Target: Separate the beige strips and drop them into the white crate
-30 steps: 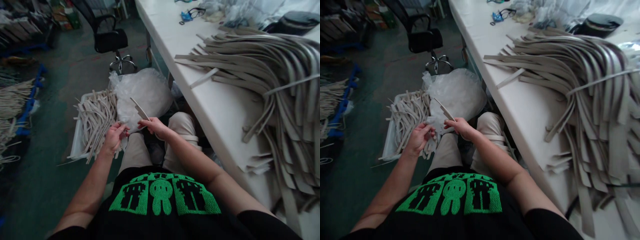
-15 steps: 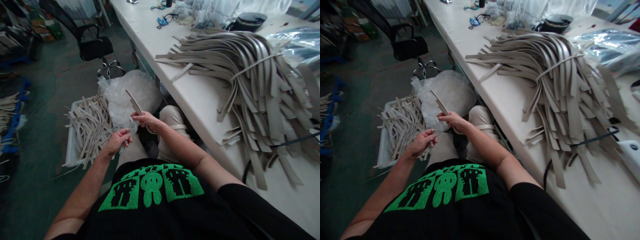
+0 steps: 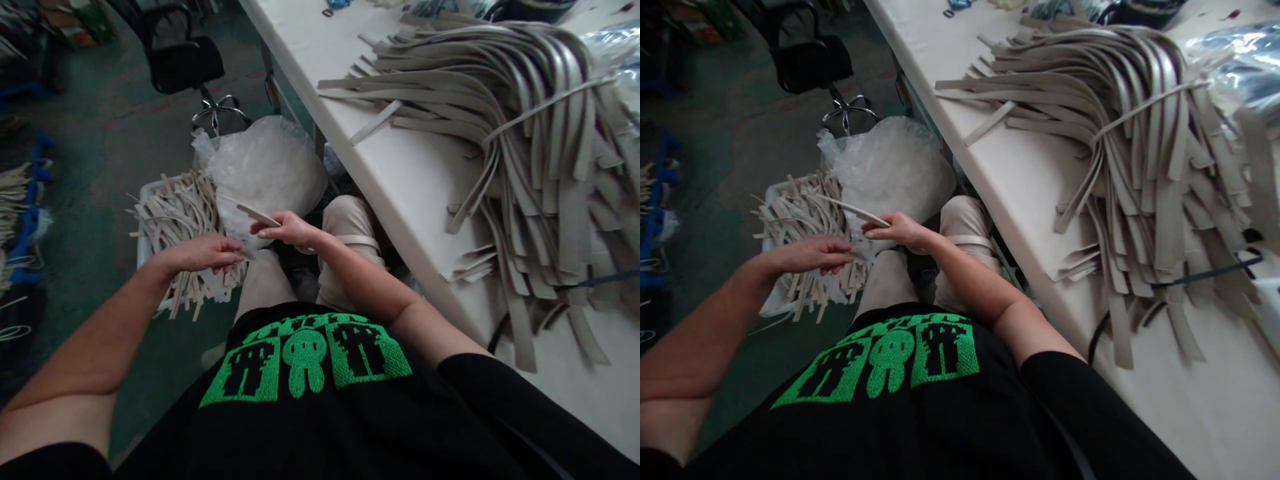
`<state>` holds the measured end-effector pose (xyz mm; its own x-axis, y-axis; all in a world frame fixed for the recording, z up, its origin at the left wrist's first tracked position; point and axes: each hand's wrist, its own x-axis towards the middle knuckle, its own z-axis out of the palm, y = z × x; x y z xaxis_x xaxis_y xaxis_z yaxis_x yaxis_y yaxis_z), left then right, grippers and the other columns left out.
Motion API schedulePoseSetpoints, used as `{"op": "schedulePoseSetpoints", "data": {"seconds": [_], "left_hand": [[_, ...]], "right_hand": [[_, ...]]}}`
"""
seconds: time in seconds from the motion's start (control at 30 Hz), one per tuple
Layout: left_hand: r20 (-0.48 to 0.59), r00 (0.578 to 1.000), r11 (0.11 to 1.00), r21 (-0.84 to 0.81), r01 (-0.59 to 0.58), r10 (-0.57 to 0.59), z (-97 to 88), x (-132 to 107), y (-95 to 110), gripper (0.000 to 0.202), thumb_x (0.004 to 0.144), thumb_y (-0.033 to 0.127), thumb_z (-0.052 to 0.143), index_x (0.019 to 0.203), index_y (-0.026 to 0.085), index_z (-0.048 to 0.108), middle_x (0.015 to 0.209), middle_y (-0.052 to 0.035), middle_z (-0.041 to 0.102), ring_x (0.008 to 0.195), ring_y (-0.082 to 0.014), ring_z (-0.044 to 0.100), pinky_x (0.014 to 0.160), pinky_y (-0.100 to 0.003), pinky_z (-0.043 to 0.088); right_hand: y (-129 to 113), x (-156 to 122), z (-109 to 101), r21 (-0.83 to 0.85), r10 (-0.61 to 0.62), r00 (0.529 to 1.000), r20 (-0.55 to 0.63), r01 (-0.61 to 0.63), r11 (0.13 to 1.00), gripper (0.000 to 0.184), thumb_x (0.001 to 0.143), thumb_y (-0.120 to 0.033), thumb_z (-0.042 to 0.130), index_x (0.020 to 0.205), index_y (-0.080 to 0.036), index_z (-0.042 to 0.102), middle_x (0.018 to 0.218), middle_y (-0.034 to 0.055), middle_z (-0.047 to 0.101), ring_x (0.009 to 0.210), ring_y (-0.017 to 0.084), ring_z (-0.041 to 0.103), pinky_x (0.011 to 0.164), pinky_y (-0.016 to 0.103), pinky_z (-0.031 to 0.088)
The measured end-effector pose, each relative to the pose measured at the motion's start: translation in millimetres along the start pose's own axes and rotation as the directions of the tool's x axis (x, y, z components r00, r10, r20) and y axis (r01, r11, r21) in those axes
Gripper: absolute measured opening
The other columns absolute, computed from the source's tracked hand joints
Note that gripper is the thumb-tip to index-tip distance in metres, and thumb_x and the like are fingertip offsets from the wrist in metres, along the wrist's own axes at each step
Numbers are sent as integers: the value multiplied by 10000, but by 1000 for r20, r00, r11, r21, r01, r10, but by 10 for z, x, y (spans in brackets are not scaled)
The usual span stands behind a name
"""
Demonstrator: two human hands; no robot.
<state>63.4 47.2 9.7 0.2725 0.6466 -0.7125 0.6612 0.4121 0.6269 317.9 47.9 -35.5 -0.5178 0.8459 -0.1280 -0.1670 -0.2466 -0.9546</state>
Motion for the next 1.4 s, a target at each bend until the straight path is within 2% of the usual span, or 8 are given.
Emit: {"op": "schedulePoseSetpoints", "data": {"seconds": [0.1, 0.43, 0.57, 0.6, 0.73, 0.87, 1.17, 1.4], "left_hand": [[-237, 971, 997, -53, -56, 42, -120, 133, 66, 67, 702, 257, 788, 701, 233, 726, 533, 9, 549, 454, -189, 573, 439, -257, 461], [-362, 904, 973, 55, -225, 229, -333, 155, 241, 92, 741, 128, 779, 763, 133, 691, 621, 28, 599, 650, -143, 569, 623, -192, 448], [-730, 593, 941, 266, -210, 339, -33, 149, 27, 271, 788, 274, 783, 630, 174, 587, 605, 11, 539, 768, -187, 588, 728, -237, 447], [-740, 594, 949, 238, -207, 315, 113, 163, -53, 311, 810, 338, 759, 605, 180, 588, 591, 1, 551, 740, -195, 589, 714, -254, 448], [-495, 838, 956, -46, -288, 229, 870, 297, -292, 257, 709, 426, 805, 744, 180, 742, 738, -41, 726, 723, -224, 648, 682, -294, 474], [-490, 847, 953, -96, -288, 207, 1402, 471, -352, 290, 718, 484, 777, 732, 195, 761, 678, -34, 710, 699, -238, 655, 653, -314, 466], [-411, 902, 873, -384, -300, 129, 1495, 490, -427, 307, 615, 487, 853, 666, 196, 772, 696, -78, 757, 710, -256, 708, 741, -370, 557], [-506, 861, 461, -776, -431, -46, 1313, 367, -320, 483, 434, 410, 986, 743, 159, 713, 693, -11, 725, 609, -130, 659, 697, -279, 580]], "right_hand": [[-16, -34, 111, 22, 92, 984, 153, -97, 995, 217, 662, -149, 860, 860, -120, 777, 835, 27, 764, 775, 126, 646, 666, 187, 479], [14, 22, 74, -134, 229, 956, 185, -207, 969, 88, 778, -156, 753, 749, -112, 683, 598, -2, 699, 433, 43, 410, 401, 161, 263], [28, 74, 78, -62, 237, 971, -3, -237, 970, 65, 854, -160, 683, 801, -137, 653, 633, -29, 710, 379, 37, 311, 351, 181, 223], [35, 87, 82, -44, 246, 968, -42, -247, 968, 69, 868, -152, 665, 803, -140, 645, 635, -33, 709, 373, 36, 301, 346, 184, 222], [80, 120, 110, -22, 248, 963, -102, -252, 968, 74, 885, -145, 659, 813, -139, 648, 633, -36, 703, 368, 35, 327, 342, 188, 225], [124, 123, 143, -22, 257, 959, -117, -262, 965, 89, 885, -152, 659, 798, -144, 643, 639, -29, 703, 378, 42, 392, 348, 192, 246], [159, 137, 141, -161, 211, 968, -136, -232, 959, 83, 878, -209, 661, 826, -144, 671, 659, -30, 701, 385, 42, 320, 369, 198, 234], [155, 79, 81, -349, 57, 984, -166, -113, 930, 305, 982, -409, 557, 937, -148, 708, 780, 17, 727, 570, 88, 502, 529, 192, 362]]}}
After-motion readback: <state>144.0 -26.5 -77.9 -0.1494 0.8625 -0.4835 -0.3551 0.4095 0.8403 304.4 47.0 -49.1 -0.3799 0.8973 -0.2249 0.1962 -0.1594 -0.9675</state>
